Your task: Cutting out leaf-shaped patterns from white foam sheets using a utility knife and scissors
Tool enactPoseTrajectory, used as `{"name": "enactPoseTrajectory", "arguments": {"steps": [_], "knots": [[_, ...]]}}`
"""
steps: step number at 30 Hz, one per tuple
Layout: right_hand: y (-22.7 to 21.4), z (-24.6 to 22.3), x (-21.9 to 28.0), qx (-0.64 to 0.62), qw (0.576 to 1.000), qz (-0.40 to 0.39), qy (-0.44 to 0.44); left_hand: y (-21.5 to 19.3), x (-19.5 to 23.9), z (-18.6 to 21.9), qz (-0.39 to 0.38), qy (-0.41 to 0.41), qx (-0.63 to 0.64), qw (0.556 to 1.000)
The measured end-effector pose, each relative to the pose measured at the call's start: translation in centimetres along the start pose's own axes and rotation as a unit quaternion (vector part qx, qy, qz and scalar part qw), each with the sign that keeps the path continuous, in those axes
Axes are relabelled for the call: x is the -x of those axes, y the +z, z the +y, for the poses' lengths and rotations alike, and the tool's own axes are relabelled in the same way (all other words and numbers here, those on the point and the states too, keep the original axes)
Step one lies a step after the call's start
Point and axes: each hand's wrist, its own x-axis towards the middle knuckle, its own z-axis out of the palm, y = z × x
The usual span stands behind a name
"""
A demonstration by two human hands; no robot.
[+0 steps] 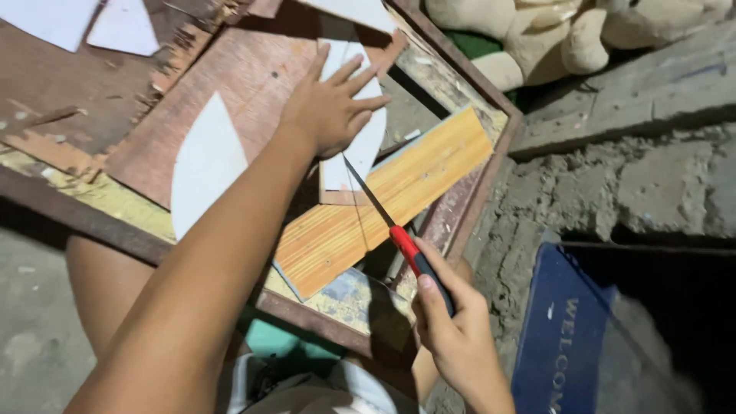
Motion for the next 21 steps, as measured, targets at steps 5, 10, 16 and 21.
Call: {"name": "enactPoseTrajectory", "arguments": {"steps": [5, 10, 16, 21], "knots": [[0.7, 0.2, -1.9, 0.057, 0.997, -0.02, -0.047, -0.2, 0.3, 0.2, -0.009, -0.001, 0.011, 1.0], [4.7, 1.8, -9.8, 0.127, 0.983, -0.043, -0.128, 1.8, 0.3, -0.3, 0.046, 0.016, 0.008, 0.999], [4.7, -0.4, -10.1, 0.039, 0.997, -0.066, -0.032, 1.8, -0.3, -0.4, 0.022, 0.007, -0.006, 1.0], [4.2, -1.2, -7.0, 0.122, 0.986, -0.041, -0.11, 2.7, -0.2, -0.4, 0.02, -0.008, 0.019, 1.0]]}}
